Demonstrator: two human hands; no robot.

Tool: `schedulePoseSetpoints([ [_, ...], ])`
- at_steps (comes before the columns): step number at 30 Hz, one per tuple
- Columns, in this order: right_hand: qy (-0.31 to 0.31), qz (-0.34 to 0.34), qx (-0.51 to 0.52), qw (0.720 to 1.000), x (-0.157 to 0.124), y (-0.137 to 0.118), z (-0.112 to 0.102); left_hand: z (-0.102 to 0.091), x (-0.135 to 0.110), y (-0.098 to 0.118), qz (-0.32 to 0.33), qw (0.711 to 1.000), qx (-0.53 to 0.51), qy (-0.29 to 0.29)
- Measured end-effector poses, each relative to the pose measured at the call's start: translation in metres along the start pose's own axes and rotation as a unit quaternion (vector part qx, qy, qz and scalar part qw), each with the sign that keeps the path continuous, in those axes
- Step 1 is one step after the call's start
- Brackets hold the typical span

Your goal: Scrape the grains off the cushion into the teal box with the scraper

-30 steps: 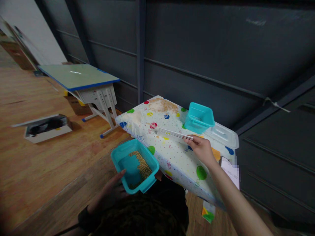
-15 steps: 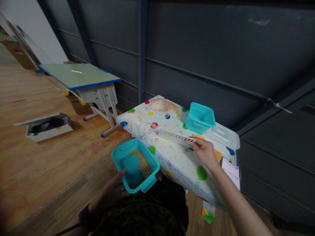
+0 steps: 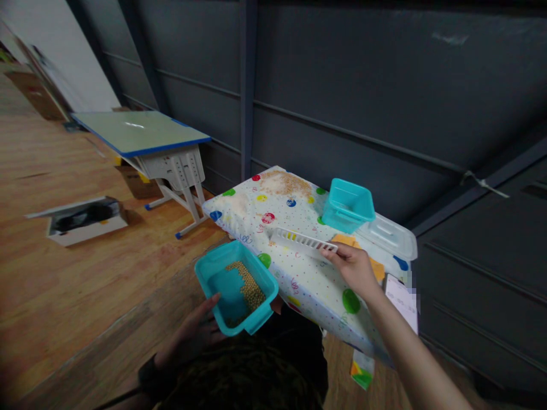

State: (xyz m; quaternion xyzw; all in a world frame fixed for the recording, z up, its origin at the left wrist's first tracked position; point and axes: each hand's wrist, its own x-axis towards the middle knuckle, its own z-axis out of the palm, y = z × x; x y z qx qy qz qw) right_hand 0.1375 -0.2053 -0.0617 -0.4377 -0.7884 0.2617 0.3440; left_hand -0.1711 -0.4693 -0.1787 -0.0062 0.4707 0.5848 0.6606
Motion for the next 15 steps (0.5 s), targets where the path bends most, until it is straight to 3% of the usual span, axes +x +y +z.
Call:
schedulePoseSetpoints([
  [4, -0.004, -0.002, 0.007, 1.000, -0.007, -0.011, 0.003, 0.004, -0.007, 0.001, 0.023, 0.999, 0.007, -0.037],
  [10, -0.017, -0.006, -0.012, 1.000, -0.025, -0.033, 0.010, 0.009, 0.003, 0.001, -0.015, 1.000, 0.006, -0.007],
  [15, -0.029, -0.013, -0.015, 0.999, -0.045, -0.054, 0.013, 0.008, 0.003, 0.000, -0.014, 1.000, -0.008, -0.025],
])
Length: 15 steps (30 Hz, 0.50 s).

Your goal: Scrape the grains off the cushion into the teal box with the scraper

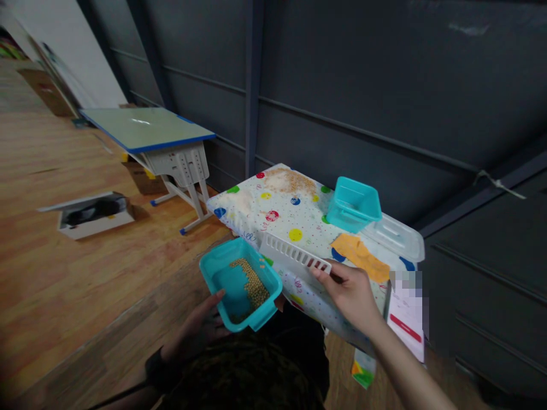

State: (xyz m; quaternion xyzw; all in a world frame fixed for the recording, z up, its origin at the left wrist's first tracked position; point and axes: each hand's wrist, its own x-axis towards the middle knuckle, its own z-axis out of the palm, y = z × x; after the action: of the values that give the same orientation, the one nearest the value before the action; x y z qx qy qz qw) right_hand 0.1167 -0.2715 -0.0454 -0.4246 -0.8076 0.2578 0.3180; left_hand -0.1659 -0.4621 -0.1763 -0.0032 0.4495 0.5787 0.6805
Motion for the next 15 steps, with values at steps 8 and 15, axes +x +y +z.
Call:
schedulePoseSetpoints([
  [8, 0.105, 0.015, -0.003, 0.994, 0.010, 0.004, -0.005, 0.001, -0.002, 0.001, 0.004, 1.000, 0.006, -0.003],
  [15, 0.134, 0.018, 0.038, 0.990, 0.069, 0.022, 0.020, -0.007, 0.003, -0.007, 0.040, 0.998, 0.034, 0.037],
])
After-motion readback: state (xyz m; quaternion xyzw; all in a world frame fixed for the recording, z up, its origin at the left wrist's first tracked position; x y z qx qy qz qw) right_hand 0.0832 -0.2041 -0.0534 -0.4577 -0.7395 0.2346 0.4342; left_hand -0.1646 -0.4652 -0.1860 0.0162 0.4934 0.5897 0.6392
